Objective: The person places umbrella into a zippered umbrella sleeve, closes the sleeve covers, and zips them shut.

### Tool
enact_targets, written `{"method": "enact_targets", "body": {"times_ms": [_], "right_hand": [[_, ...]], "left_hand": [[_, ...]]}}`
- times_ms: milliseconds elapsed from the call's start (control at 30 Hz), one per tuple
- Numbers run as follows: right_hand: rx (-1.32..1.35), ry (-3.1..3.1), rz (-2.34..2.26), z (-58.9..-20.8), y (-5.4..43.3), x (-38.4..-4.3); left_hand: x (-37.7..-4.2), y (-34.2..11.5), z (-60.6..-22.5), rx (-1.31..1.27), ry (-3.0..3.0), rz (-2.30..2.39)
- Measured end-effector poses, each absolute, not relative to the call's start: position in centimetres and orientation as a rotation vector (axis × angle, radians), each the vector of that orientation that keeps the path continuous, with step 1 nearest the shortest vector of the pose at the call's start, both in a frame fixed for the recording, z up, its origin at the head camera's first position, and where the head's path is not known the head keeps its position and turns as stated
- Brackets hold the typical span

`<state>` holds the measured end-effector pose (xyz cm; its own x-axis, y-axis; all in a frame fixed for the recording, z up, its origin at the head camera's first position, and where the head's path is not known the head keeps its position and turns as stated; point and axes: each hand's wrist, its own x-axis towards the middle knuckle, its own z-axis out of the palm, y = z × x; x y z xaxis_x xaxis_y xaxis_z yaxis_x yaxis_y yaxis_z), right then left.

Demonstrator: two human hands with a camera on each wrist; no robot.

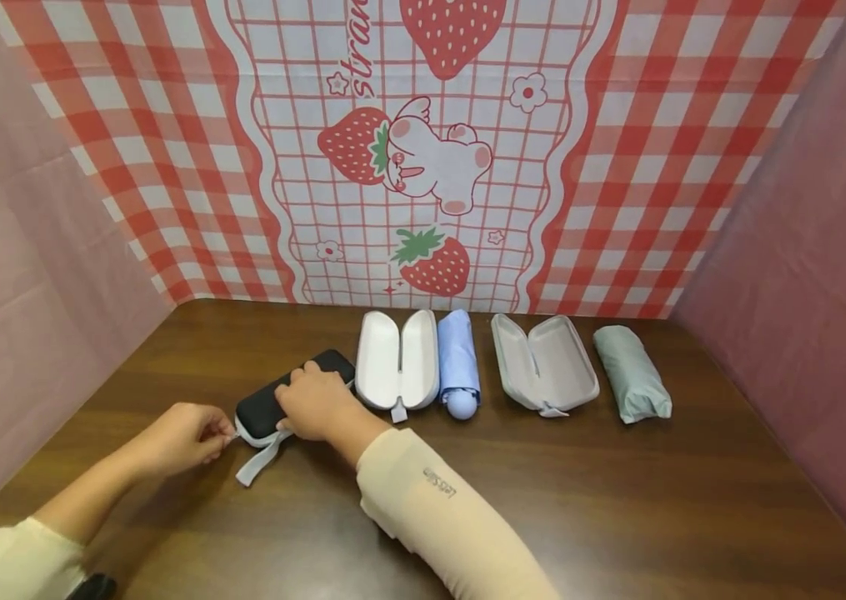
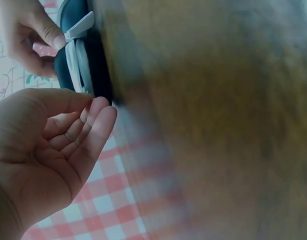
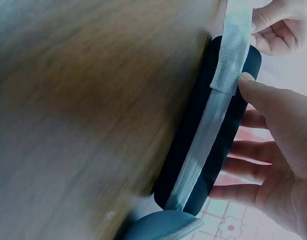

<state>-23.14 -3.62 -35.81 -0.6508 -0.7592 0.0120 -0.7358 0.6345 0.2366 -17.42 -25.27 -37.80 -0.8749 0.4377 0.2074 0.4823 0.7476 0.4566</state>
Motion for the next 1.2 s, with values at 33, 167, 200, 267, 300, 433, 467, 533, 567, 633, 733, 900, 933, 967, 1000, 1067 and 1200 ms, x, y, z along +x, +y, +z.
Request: {"method": "enact_targets", "body": {"times_ms": [33, 167, 200, 267, 300, 433, 467, 533, 567, 633, 733, 900, 933, 967, 1000, 1067, 1200], "right_hand": [[1.26, -2.728, -0.313, -35.8, -3.6, -23.3], [1.258, -2.687, -0.33, -35.7, -3.8, -23.5], [1.259, -2.678, -0.339, -35.6, -3.8, -23.6], [1.257, -2.663, -0.366, -35.4, -3.8, -23.5], [1.252, -2.659, -0.375, -35.3, -3.8, -23.5], [1.226, -2.671, -0.357, -34.9, -3.2, -23.8], [1.223, -2.682, -0.342, -34.8, -3.0, -23.9], [1.227, -2.706, -0.308, -34.6, -2.5, -24.2], [1.227, -2.72, -0.29, -34.5, -2.2, -24.3], [1.227, -2.745, -0.274, -34.4, -1.7, -24.5], [1.228, -2.762, -0.237, -34.6, -1.2, -25.0], [1.265, -2.773, -0.182, -35.0, -1.1, -25.2], [1.26, -2.789, -0.188, -34.8, -1.2, -25.0], [1.26, -2.779, -0.196, -35.0, -1.2, -25.0], [1.254, -2.77, -0.206, -35.1, -1.3, -25.0], [1.242, -2.762, -0.225, -35.2, -1.4, -25.0], [1.243, -2.733, -0.267, -35.2, -1.6, -24.8]], "left_hand": [[-17.4, -25.3, -37.8, -0.741, -2.853, -0.793], [-17.8, -25.4, -37.9, -0.679, -2.849, -0.805], [-18.0, -25.4, -37.9, -0.662, -2.848, -0.795], [-18.3, -25.5, -37.8, -0.633, -2.843, -0.758], [-18.5, -25.5, -37.8, -0.62, -2.843, -0.741], [-19.2, -25.8, -37.7, -0.606, -2.826, -0.677], [-19.3, -25.9, -37.7, -0.603, -2.821, -0.659], [-19.7, -26.1, -37.8, -0.596, -2.801, -0.61], [-19.9, -26.2, -37.8, -0.592, -2.795, -0.584], [-20.4, -26.4, -37.8, -0.583, -2.79, -0.549], [-21.1, -26.7, -37.7, -0.569, -2.795, -0.518], [-21.8, -27.2, -37.3, -0.547, -2.829, -0.503], [-21.9, -27.2, -37.3, -0.548, -2.834, -0.502], [-21.9, -27.2, -37.2, -0.547, -2.841, -0.507], [-21.8, -27.2, -37.1, -0.549, -2.843, -0.51], [-21.7, -27.1, -37.1, -0.557, -2.845, -0.519], [-21.2, -26.9, -37.1, -0.574, -2.839, -0.54]]}}
